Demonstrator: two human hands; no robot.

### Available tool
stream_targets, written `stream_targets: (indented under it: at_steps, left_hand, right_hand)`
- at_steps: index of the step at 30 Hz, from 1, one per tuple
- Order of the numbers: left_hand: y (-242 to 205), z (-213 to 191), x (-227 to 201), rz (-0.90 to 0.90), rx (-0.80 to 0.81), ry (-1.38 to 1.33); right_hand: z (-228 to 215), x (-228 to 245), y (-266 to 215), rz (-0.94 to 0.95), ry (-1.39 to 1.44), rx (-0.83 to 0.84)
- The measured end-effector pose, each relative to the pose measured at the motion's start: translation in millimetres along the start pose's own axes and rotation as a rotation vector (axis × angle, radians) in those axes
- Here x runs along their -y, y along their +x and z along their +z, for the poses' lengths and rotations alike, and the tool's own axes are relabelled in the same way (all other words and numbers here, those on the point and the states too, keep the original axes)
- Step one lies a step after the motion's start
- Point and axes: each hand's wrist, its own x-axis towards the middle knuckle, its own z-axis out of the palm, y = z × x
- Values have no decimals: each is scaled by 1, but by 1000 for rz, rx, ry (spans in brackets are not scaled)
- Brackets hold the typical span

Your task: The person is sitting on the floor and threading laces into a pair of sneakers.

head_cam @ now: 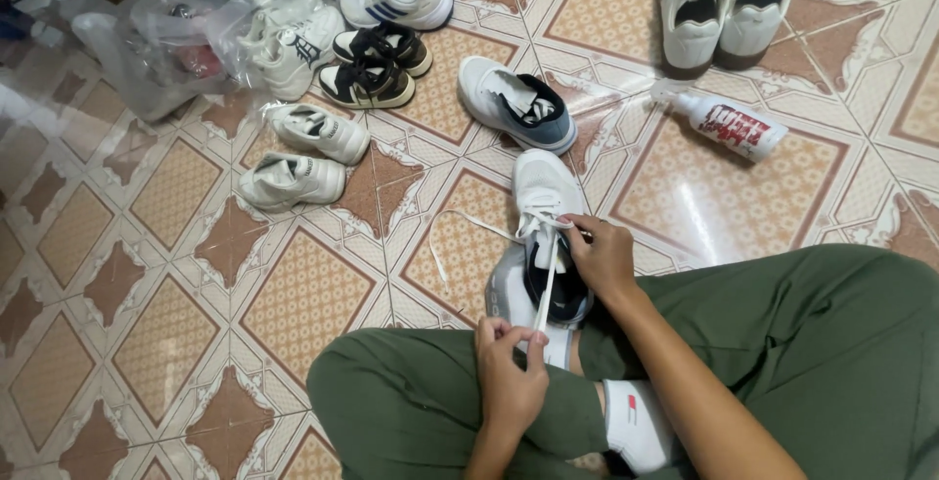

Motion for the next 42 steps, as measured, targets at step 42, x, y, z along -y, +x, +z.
stream_targets:
  at_steps: [42]
  left_hand:
    - [-131,-43,46,-228,-31,43]
  right_hand:
    - [-4,11,-6,-91,94,-163]
